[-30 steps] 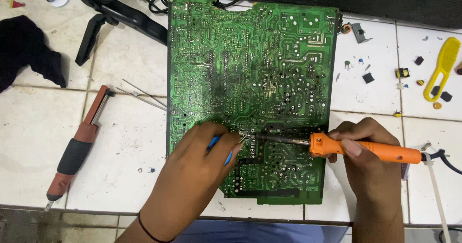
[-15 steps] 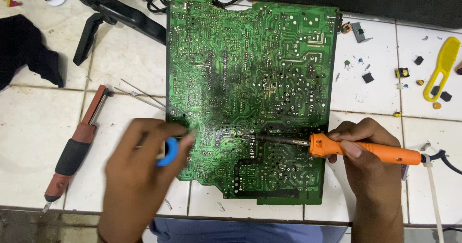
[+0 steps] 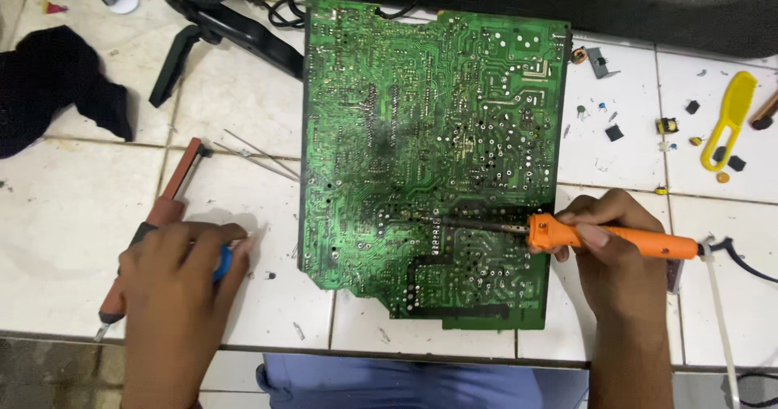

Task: The person sits on the floor and uses a soldering iron and solder wire to work on a green circuit board. They also use a desoldering pump to remove solder from the board.

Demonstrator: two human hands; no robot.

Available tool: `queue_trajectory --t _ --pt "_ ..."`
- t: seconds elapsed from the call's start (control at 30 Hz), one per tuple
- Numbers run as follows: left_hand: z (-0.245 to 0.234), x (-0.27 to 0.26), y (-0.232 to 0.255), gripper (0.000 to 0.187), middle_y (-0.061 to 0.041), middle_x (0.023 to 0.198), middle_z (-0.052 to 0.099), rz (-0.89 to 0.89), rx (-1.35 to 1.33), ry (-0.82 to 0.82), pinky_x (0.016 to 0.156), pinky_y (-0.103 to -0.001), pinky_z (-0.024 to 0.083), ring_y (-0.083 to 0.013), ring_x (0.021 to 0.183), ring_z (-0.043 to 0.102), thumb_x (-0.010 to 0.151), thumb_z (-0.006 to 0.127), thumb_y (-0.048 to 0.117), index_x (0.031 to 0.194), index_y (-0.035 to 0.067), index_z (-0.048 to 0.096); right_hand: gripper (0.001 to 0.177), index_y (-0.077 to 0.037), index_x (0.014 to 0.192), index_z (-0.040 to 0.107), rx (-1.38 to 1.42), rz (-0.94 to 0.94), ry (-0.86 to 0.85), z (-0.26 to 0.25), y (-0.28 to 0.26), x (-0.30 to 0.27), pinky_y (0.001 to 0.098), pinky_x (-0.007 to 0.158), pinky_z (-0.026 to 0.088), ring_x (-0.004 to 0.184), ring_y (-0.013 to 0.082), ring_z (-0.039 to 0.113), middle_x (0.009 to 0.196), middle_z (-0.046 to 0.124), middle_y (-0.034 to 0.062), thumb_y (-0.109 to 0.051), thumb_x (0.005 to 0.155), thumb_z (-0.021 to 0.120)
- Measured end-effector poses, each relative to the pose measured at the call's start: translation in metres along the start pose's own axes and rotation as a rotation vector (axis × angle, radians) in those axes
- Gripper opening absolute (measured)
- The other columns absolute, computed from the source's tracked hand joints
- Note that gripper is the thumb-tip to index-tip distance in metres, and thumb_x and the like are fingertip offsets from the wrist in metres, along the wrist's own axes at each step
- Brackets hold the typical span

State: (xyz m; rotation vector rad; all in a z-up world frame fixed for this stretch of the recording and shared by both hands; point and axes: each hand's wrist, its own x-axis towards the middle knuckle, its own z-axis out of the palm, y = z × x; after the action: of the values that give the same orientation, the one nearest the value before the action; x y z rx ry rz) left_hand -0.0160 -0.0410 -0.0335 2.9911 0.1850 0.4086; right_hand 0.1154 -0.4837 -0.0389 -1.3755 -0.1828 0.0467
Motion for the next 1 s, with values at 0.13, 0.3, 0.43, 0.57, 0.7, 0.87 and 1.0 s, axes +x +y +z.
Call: queue_trajectory --t 0.13,0.3,0.43,0.57,0.7,0.87,1.0 --pt "-0.006 -0.001 0.005 0.031 -0.006 0.121 0.067 0.026 -0.056 0.018 0.1 -0.052 0.039 -0.0379 0.123 0.06 0.101 0.073 0.037 0.127 0.021 0.077 0.009 -0.011 0.09 0.062 0.046 0.036 0.015 -0.007 0.007 0.002 0.0366 0.064 0.05 0.058 0.0224 0.059 0.092 0.075 0.0126 -0.016 0.091 0.07" --pt "-0.018 -0.009 -0.005 0.05 -0.022 0.138 0.06 -0.121 -0.11 0.235 0.105 -0.06 0.037 -0.0467 0.124 0.056 0.104 0.078 0.031 0.149 0.009 0.073 0.012 -0.009 0.087 0.059 0.043 -0.028 0.052 0.009 0.003 -0.002 0.0298 0.061 0.049 0.069 0.0235 0.065 0.085 0.07 0.0127 -0.015 0.089 0.069" --pt "-0.012 -0.012 -0.025 0.054 -0.026 0.135 0.056 -0.193 -0.025 0.222 0.093 -0.065 0.044 -0.0512 0.116 0.057 0.113 0.071 0.038 0.155 0.003 0.066 0.017 -0.009 0.085 0.052 -0.113 0.0 0.15 0.034 -0.02 -0.019 0.0314 0.076 0.048 0.074 0.0242 0.064 0.077 0.064 0.0147 -0.019 0.086 0.066" --pt "0.006 -0.021 -0.04 0.061 -0.022 0.132 0.061 -0.219 0.085 0.115 0.088 -0.064 0.048 -0.0488 0.114 0.058 0.107 0.068 0.05 0.153 0.009 0.064 0.02 -0.007 0.088 0.056 -0.358 -0.115 0.241 0.068 -0.035 -0.049 0.0358 0.083 0.058 0.08 0.0247 0.072 0.079 0.07 0.0147 -0.024 0.096 0.062" --pt "0.008 -0.018 -0.047 0.042 -0.022 0.123 0.065 -0.181 0.101 0.202 0.08 -0.059 0.05 -0.0456 0.107 0.06 0.109 0.07 0.034 0.145 0.011 0.069 0.016 -0.006 0.092 0.056 -0.375 -0.226 0.327 0.086 -0.024 -0.068 0.0351 0.088 0.061 0.079 0.0247 0.074 0.083 0.074 0.0177 -0.019 0.101 0.058" --pt "0.018 -0.027 -0.051 0.039 -0.019 0.119 0.066 -0.147 0.038 0.332 0.077 -0.057 0.047 -0.0451 0.103 0.062 0.11 0.071 0.029 0.143 0.009 0.072 0.013 -0.01 0.087 0.051 -0.307 -0.238 0.461 0.103 -0.004 -0.085 0.0366 0.089 0.058 0.075 0.0236 0.071 0.075 0.067 0.0129 -0.017 0.098 0.053" --pt "0.022 -0.024 -0.053 0.039 -0.018 0.118 0.068 -0.127 0.011 0.383 0.075 -0.056 0.048 -0.0442 0.102 0.062 0.108 0.072 0.03 0.142 0.011 0.073 0.011 -0.01 0.085 0.052 -0.153 -0.286 0.556 0.094 0.028 -0.076 0.0336 0.078 0.056 0.07 0.0237 0.067 0.069 0.065 0.0143 -0.013 0.096 0.056"
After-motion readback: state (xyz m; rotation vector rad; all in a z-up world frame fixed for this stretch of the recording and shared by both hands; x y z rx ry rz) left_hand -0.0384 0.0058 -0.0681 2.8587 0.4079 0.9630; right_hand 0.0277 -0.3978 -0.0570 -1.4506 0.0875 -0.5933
